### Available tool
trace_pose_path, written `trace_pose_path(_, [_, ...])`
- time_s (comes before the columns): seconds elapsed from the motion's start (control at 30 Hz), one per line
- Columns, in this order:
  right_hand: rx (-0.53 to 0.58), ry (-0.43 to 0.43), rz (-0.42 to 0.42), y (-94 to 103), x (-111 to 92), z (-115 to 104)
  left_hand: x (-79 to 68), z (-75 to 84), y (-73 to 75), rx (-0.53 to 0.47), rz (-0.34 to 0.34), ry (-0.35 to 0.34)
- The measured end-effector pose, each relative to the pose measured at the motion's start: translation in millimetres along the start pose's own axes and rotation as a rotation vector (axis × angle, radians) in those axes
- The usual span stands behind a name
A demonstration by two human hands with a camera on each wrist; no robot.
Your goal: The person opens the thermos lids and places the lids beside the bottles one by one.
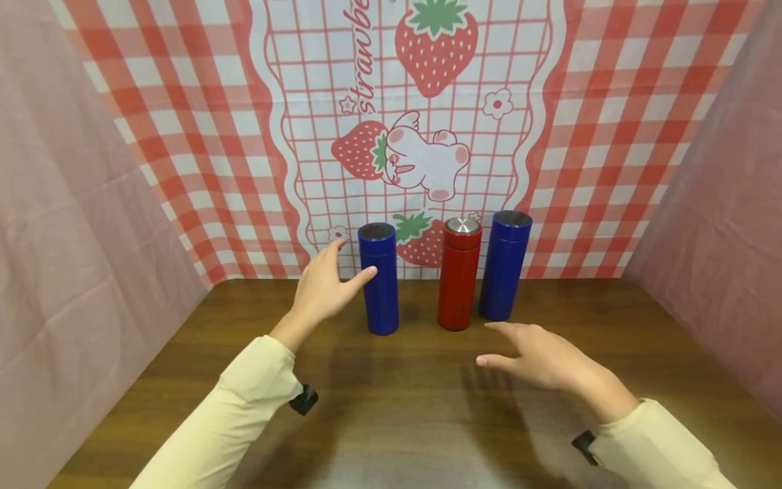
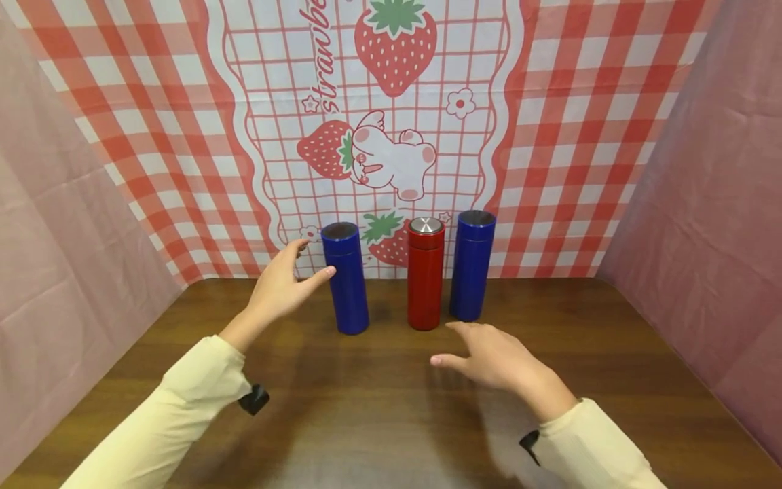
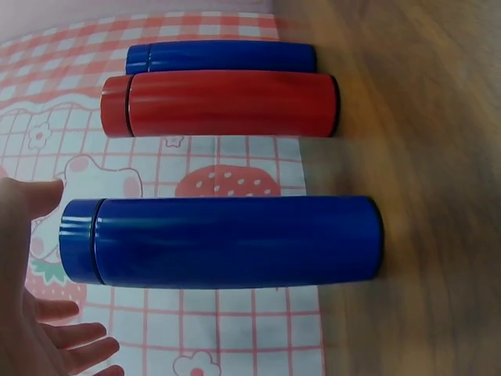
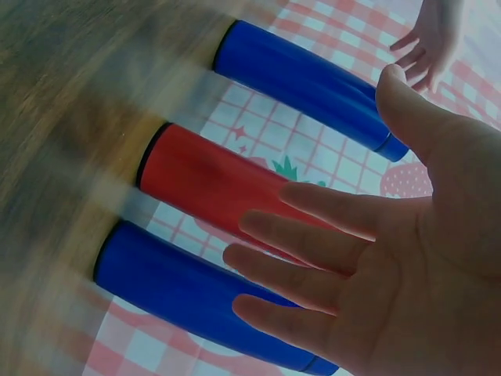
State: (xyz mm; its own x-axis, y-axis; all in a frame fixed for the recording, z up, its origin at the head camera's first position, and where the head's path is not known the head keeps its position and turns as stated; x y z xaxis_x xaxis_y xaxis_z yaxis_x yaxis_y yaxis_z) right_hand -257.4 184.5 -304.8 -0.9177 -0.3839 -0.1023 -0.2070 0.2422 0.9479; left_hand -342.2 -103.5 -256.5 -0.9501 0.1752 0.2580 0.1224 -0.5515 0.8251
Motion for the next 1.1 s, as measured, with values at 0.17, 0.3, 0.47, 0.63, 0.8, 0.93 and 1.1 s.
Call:
trace_pose_path(0.17, [0.021,0.014,0.003,2.1,2.5,-3.6,14.2,1.4,-3.9,-0.140,-0.023,0.034])
trace_pose_path(0.3, [0.060,0.029,0.015,3.6,5.1,-6.1,23.1,2.0,-9.3,-0.325,-0.048,0.063])
trace_pose_path(0.47, [0.074,0.068,0.073,7.6,10.2,-10.8,31.3,2.7,-15.2,-0.449,-0.055,0.086])
trace_pose_path(0.63, [0.078,0.118,0.150,10.6,14.4,-17.9,38.8,4.1,-19.9,-0.483,-0.032,0.102])
trace_pose_path(0.8, [0.098,0.147,0.228,13.9,17.1,-23.9,43.9,3.7,-22.3,-0.502,0.012,0.122])
trace_pose_path(0.93, [0.114,0.158,0.253,13.6,20.0,-26.8,47.9,2.4,-23.9,-0.520,0.048,0.116])
trace_pose_path(1.1, [0.114,0.157,0.222,10.0,24.5,-29.3,50.8,1.4,-25.4,-0.548,0.069,0.100])
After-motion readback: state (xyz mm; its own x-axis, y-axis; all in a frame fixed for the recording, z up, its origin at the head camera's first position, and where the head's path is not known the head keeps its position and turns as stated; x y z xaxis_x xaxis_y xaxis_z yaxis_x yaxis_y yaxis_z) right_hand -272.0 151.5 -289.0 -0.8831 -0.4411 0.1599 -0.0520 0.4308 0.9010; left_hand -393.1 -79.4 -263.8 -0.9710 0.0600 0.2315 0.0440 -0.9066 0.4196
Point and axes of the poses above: each hand's wrist, its own x-axis towards the middle knuckle, its own y-axis out of the back of the hand, z = x × y, the point moved 7 cm from there along x, towards the middle knuckle, and after that the axes turned 7 degrees about -z, right-handed, at the moved point
